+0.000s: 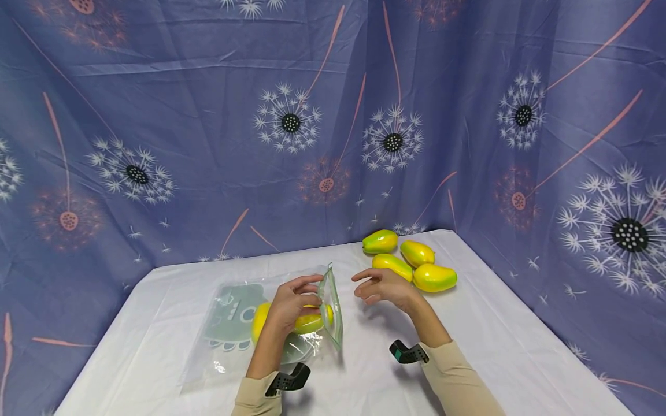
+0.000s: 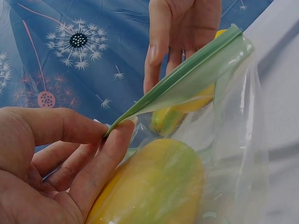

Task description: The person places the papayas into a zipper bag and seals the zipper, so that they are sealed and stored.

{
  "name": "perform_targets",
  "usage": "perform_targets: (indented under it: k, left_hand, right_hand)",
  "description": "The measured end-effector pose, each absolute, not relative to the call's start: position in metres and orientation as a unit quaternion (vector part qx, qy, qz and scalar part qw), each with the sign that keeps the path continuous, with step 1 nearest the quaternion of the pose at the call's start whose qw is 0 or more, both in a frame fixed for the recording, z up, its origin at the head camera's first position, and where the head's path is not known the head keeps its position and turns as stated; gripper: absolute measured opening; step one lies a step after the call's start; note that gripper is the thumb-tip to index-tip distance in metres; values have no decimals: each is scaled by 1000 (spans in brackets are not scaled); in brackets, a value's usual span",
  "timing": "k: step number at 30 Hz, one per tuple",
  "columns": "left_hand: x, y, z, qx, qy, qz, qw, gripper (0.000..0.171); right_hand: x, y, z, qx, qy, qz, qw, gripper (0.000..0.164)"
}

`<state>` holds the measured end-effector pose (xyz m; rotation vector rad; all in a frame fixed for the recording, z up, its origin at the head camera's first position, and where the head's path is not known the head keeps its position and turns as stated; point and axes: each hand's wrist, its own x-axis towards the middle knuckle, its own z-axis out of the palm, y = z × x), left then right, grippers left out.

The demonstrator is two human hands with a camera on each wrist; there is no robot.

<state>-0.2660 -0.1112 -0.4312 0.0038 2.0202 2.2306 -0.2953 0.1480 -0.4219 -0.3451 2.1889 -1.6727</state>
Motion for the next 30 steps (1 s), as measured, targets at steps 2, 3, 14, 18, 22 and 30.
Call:
perform_targets:
  k: [2,3,14,18,22,30]
  left_hand:
    - [-266,-112,-431,2,668,741,67,53]
    - [-266,-112,-431,2,668,741,68,53]
    - [-266,-112,-433,1,667,742,65,52]
    - [-266,-112,-433,1,667,743,65,52]
    - [-266,-112,-433,0,668,741,64,52]
    - [-266,-112,-432,2,672,738,61,53]
  right_hand:
    - [-296,154,-420,-115,775,-598,172,51]
    - [-297,156,-419,-113,774,-599,168,52]
    - [-298,192,-407,-91,769,-620,123,63]
    - [-297,201,-402,-80,770,-627,91,64]
    - [-295,209,-399,-76,796,-598,49,64]
    - [-293,235,-397,-65,812,-580,5,67]
